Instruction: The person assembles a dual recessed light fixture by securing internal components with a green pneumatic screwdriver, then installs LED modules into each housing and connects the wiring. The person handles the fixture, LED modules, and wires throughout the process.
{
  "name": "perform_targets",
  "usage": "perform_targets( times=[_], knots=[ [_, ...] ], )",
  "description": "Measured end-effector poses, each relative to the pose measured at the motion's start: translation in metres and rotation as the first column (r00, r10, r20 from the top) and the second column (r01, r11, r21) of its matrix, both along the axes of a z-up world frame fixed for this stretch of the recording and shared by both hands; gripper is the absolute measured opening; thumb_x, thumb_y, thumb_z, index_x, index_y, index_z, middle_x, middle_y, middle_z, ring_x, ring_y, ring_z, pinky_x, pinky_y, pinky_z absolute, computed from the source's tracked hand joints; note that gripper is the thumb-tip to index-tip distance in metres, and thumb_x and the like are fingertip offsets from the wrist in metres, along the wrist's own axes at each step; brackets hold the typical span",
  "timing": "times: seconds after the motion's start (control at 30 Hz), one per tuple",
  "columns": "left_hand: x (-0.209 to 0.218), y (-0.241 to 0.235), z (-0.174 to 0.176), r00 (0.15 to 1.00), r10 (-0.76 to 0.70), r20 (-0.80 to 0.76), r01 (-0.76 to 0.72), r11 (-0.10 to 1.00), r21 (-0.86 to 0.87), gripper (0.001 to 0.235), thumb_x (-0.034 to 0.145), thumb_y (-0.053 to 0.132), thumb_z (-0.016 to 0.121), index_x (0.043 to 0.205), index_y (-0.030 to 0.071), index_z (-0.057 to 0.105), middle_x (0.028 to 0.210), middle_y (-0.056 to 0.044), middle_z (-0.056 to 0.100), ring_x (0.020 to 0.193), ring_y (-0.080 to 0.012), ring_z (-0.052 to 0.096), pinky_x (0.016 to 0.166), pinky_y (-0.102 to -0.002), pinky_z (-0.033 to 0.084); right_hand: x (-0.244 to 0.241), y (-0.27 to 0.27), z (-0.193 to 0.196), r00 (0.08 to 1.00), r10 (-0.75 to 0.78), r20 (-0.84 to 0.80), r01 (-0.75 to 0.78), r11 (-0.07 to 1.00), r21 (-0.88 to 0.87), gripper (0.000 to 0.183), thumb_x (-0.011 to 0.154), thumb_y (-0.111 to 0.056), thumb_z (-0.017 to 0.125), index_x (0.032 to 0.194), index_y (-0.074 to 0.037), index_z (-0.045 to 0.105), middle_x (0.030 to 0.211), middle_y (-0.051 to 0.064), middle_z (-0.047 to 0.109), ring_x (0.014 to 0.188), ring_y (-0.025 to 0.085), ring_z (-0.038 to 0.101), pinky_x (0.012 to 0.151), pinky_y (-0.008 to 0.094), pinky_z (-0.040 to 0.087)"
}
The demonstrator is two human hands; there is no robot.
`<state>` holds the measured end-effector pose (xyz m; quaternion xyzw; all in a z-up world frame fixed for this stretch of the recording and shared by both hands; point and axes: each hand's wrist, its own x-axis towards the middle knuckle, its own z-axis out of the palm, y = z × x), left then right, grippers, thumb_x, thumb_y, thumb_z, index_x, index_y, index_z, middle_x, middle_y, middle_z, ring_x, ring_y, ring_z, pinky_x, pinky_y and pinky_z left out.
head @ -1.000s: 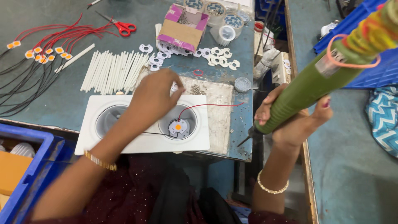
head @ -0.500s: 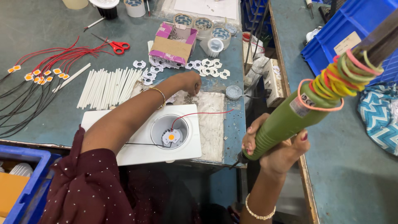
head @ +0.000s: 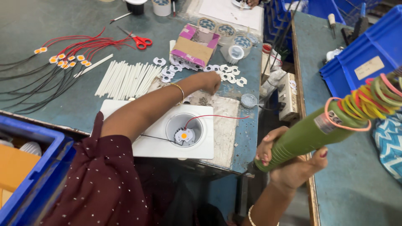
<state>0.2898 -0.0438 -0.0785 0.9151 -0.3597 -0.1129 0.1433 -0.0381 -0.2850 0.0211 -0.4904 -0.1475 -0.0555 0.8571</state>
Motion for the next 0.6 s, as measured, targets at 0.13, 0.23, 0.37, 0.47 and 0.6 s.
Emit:
perform_targets(
  times=[0.13, 0.23, 0.37, 0.47, 0.6],
  knots=[
    [-0.016, 0.019, 0.062, 0.972, -0.066, 0.226, 0.126, 0.957, -0.262, 0.013, 0.059, 0.005, 0.082, 0.068, 0.005, 0.072, 0.071, -0.011, 0.072, 0.065, -0.0249, 0.070, 0.061, -0.038, 0.055, -0.005, -0.009, 0.004, 0.997, -0.057, -0.055, 0.054, 0.997, -0.055, 0.111, 0.081, -0.092, 0.042, 0.107, 0.014, 0.059, 0.054, 0.018, 0.053, 0.044, 0.026, 0.052, 0.051, 0.039, 0.045],
    [-0.065, 0.046, 0.118, 0.970, 0.047, 0.238, 0.063, 0.898, -0.436, 0.014, 0.067, 0.003, 0.078, 0.072, 0.005, 0.065, 0.066, -0.009, 0.067, 0.060, -0.0232, 0.066, 0.056, -0.037, 0.050, -0.015, -0.020, -0.003, 0.995, -0.037, -0.087, 0.035, 0.999, -0.024, 0.102, 0.081, -0.091, 0.046, 0.101, 0.008, 0.054, 0.063, 0.019, 0.056, 0.052, 0.027, 0.056, 0.051, 0.038, 0.047],
    [-0.170, 0.088, 0.169, 0.985, -0.002, 0.175, 0.125, 0.709, -0.694, 0.014, 0.082, 0.003, 0.075, 0.081, 0.004, 0.061, 0.077, -0.003, 0.070, 0.073, -0.0132, 0.071, 0.065, -0.028, 0.056, -0.018, -0.038, -0.014, 0.979, 0.204, 0.028, -0.206, 0.972, 0.116, 0.101, 0.078, -0.093, 0.043, 0.094, 0.006, 0.057, 0.061, 0.015, 0.059, 0.051, 0.024, 0.057, 0.045, 0.037, 0.049],
    [-0.256, 0.119, 0.182, 0.995, 0.046, 0.094, 0.039, 0.666, -0.745, 0.014, 0.086, 0.009, 0.077, 0.086, 0.004, 0.064, 0.082, -0.001, 0.072, 0.074, -0.0131, 0.070, 0.068, -0.027, 0.057, -0.011, -0.050, -0.006, 0.912, 0.389, 0.130, -0.401, 0.912, 0.083, 0.097, 0.078, -0.091, 0.046, 0.104, 0.002, 0.057, 0.062, 0.009, 0.063, 0.051, 0.019, 0.060, 0.052, 0.037, 0.051],
    [-0.345, 0.147, 0.173, 0.968, 0.171, -0.182, -0.249, 0.580, -0.775, 0.012, 0.086, 0.011, 0.077, 0.096, 0.004, 0.076, 0.085, -0.003, 0.076, 0.077, -0.0120, 0.072, 0.073, -0.027, 0.057, 0.005, -0.041, 0.013, 0.776, 0.566, 0.277, -0.594, 0.804, 0.022, 0.076, 0.087, -0.076, 0.051, 0.111, -0.005, 0.059, 0.069, 0.004, 0.069, 0.054, 0.018, 0.063, 0.056, 0.038, 0.057]
  ],
)
